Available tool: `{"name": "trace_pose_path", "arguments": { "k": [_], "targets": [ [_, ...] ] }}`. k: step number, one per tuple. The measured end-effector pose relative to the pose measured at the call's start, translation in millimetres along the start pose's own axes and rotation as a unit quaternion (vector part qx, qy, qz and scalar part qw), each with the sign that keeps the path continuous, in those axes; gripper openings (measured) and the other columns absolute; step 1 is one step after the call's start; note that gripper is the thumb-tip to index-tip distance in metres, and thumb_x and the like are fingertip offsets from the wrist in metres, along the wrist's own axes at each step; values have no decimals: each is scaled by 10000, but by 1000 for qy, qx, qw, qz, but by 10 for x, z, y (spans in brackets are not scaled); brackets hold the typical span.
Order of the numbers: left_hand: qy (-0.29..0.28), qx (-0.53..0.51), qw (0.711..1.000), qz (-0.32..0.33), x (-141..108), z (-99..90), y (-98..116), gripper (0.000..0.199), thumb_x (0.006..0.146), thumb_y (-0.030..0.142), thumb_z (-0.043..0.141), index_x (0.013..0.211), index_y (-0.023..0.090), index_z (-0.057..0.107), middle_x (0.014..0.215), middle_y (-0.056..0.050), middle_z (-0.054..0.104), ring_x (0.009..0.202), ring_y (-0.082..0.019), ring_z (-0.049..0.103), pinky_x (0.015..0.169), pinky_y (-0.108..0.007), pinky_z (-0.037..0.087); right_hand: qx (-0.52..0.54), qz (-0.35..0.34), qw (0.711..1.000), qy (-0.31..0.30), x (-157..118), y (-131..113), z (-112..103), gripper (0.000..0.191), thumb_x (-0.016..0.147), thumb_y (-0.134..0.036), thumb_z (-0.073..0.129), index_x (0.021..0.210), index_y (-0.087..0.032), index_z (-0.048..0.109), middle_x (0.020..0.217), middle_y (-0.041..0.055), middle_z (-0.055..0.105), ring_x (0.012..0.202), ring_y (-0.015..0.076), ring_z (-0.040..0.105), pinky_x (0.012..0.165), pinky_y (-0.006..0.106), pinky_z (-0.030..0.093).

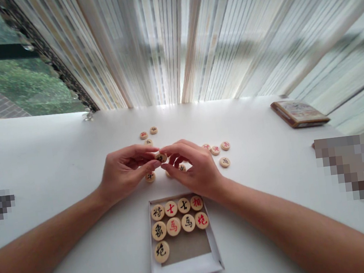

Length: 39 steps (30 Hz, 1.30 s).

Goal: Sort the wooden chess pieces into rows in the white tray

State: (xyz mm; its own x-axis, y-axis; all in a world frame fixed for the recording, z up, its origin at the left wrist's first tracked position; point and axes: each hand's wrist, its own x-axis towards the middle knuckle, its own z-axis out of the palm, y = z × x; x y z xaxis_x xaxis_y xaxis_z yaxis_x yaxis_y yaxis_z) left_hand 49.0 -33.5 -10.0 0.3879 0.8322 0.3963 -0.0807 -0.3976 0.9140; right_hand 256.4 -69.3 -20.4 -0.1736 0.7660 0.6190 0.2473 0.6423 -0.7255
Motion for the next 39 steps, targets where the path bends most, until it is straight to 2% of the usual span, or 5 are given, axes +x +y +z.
{"name": "trace_pose_path", "arguments": {
  "k": [12,24,27,32,39],
  "targets": [
    [-18,-15,1000,-5,4,-35,-32,292,869,280,893,1119,137,845,1015,-121,866,902,-216,848,817,-259,703,-33,25,999,3,30,-29,-21,209,958,-282,808,1147,-199,841,938,88,814,784,188,745,683,311,631],
    [-13,-16,999,-49,28,-33,-18,328,833,400,917,998,121,872,781,-96,835,592,-143,732,553,-222,623,-53,22,998,-4,34,-36,-20,160,991,-315,753,1074,-221,852,939,92,837,771,200,761,661,314,620],
    [-13,-9,999,-41,12,-26,-17,314,827,369,924,1010,121,863,858,-109,852,653,-157,764,591,-221,633,-51,43,998,-2,25,-32,-15,179,1007,-343,729,1027,-204,839,903,90,829,754,201,754,662,320,608],
    [-32,-14,999,-11,-29,6,-9,428,866,241,879,1268,135,778,929,-96,861,789,-186,826,684,-220,662,-34,78,996,-14,12,-25,-9,206,1019,-358,713,992,-177,807,806,64,806,676,175,723,625,296,559],
    [-41,48,997,37,-42,6,13,327,885,238,864,1189,133,806,927,-84,864,803,-186,837,763,-225,685,-11,108,992,-71,19,-58,-20,292,1051,-419,657,974,-167,781,806,60,804,681,165,707,624,281,521]
  ]
}}
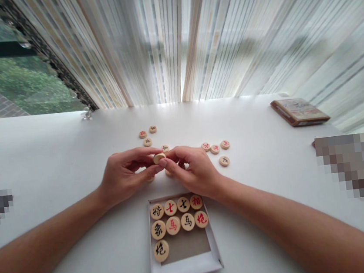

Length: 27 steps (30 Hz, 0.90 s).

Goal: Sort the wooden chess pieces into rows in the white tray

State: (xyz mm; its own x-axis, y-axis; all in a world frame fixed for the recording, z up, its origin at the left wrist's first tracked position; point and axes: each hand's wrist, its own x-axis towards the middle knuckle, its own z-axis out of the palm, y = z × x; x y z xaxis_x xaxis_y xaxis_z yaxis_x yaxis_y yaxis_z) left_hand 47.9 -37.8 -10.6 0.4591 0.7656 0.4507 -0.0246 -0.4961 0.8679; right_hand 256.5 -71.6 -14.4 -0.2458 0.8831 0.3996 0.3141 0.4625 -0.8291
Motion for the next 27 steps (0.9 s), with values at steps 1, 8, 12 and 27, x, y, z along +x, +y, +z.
{"name": "trace_pose_path", "arguments": {
  "k": [1,8,12,27],
  "targets": [
    [2,12,1000,7,-2,-2,0,312,881,237,869,1169,129,812,930,-84,864,790,-180,835,746,-212,681,5,1,1000,-4,2,-6,-1,305,1047,-435,661,961,-165,774,809,62,801,677,163,698,618,279,517],
    [4,93,989,112,-24,0,-45,236,883,185,866,1113,146,834,994,-69,870,771,-145,823,728,-166,657,11,-9,1000,-3,6,2,2,356,957,-508,774,870,-167,722,752,33,725,609,138,586,550,263,456],
    [-2,155,973,170,-18,-14,-48,222,889,138,849,1110,155,831,962,-56,866,755,-129,808,696,-150,622,-2,-8,1000,-7,3,8,0,360,969,-488,764,820,-168,695,708,20,692,596,134,560,546,265,428],
    [11,116,983,142,7,-18,-30,265,862,254,896,1098,147,842,940,-72,861,727,-136,797,700,-173,645,84,-5,995,-51,-9,-18,-45,249,1058,-360,600,924,-168,685,805,32,688,724,169,595,672,303,447]
  ]
}}
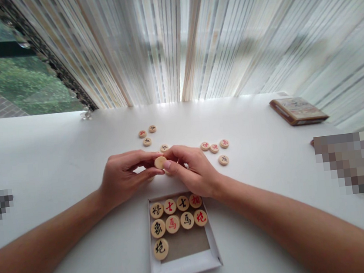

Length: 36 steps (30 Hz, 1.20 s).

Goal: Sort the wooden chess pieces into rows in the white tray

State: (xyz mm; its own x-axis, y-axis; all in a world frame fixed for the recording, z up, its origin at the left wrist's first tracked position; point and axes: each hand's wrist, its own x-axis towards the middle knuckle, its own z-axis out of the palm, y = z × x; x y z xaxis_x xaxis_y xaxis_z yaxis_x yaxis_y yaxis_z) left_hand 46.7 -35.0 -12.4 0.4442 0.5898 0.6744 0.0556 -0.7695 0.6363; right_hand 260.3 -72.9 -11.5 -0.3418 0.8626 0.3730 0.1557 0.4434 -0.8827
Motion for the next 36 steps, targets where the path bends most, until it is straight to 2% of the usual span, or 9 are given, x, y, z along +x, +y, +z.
{"name": "trace_pose_path", "arguments": {
  "k": [4,10,16,21,36],
  "targets": [
    [4,10,1000,9,0,-4,12,247,866,259,891,1074,135,844,947,-76,864,718,-125,793,698,-153,629,-2,1,1000,-6,-3,9,13,237,1050,-380,618,950,-173,673,801,22,647,696,160,554,625,293,426],
    [-4,76,996,44,-19,-18,6,240,929,345,832,1062,144,834,890,-74,855,707,-138,786,651,-176,599,-24,-12,1000,-12,9,-2,22,306,1052,-405,629,841,-184,600,725,-18,546,626,126,458,557,266,372],
    [-15,109,991,78,-54,-9,9,189,938,252,823,1091,143,803,887,-47,833,671,-103,736,660,-166,585,-50,-31,998,-6,6,19,27,354,1004,-398,717,762,-191,561,659,-46,485,589,110,408,536,256,338],
    [-20,110,990,84,-47,-18,21,209,915,234,844,1087,127,796,881,-55,826,704,-114,749,670,-167,581,-51,-38,998,-15,5,7,22,337,1069,-344,588,768,-194,562,663,-39,494,604,116,425,556,261,350],
    [-24,101,992,66,-46,-33,23,224,940,312,827,1115,174,806,871,-45,828,703,-127,756,685,-195,590,-50,-23,998,-29,10,-56,5,346,1077,-372,540,771,-210,538,693,-28,492,636,133,436,596,281,363]
  ]
}}
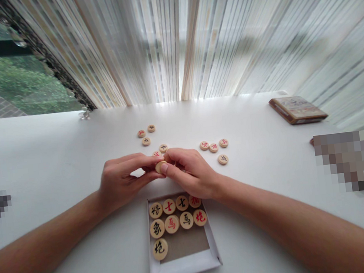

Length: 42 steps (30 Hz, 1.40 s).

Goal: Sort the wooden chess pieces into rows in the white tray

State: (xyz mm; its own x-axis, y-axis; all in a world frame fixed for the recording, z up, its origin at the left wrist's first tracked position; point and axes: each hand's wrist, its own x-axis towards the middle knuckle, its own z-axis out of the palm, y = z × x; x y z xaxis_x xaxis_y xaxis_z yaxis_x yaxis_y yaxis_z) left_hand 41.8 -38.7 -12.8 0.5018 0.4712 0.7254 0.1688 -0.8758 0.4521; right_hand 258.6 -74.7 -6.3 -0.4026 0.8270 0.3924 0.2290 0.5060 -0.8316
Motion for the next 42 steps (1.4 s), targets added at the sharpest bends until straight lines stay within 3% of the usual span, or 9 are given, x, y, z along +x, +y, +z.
{"name": "trace_pose_path", "arguments": {
  "k": [12,25,37,42],
  "targets": [
    [3,-4,1000,3,4,8,-16,245,922,315,845,1111,164,807,854,-45,820,689,-126,750,672,-196,577,3,-11,1000,-2,-18,38,-19,240,1027,-318,534,814,-210,545,728,-15,527,668,153,481,627,296,382],
    [-2,-54,998,-12,64,-14,28,231,914,282,849,1104,156,808,826,-50,802,620,-110,706,620,-191,607,1,-9,1000,17,-26,54,-4,254,1027,-350,574,814,-215,545,720,-14,536,643,146,461,597,290,375],
    [18,-127,985,-115,30,43,2,179,908,219,826,1053,123,785,939,-105,827,715,-147,768,669,-217,657,-91,-36,992,76,-15,58,27,121,978,-246,623,866,-203,639,742,11,653,627,140,547,586,282,428],
    [34,-81,991,-99,38,33,-22,118,916,240,826,995,155,805,910,-75,813,742,-140,759,662,-200,642,-83,-21,992,94,-10,68,32,100,987,-278,652,951,-190,682,762,19,696,631,140,582,574,279,445]
  ]
}}
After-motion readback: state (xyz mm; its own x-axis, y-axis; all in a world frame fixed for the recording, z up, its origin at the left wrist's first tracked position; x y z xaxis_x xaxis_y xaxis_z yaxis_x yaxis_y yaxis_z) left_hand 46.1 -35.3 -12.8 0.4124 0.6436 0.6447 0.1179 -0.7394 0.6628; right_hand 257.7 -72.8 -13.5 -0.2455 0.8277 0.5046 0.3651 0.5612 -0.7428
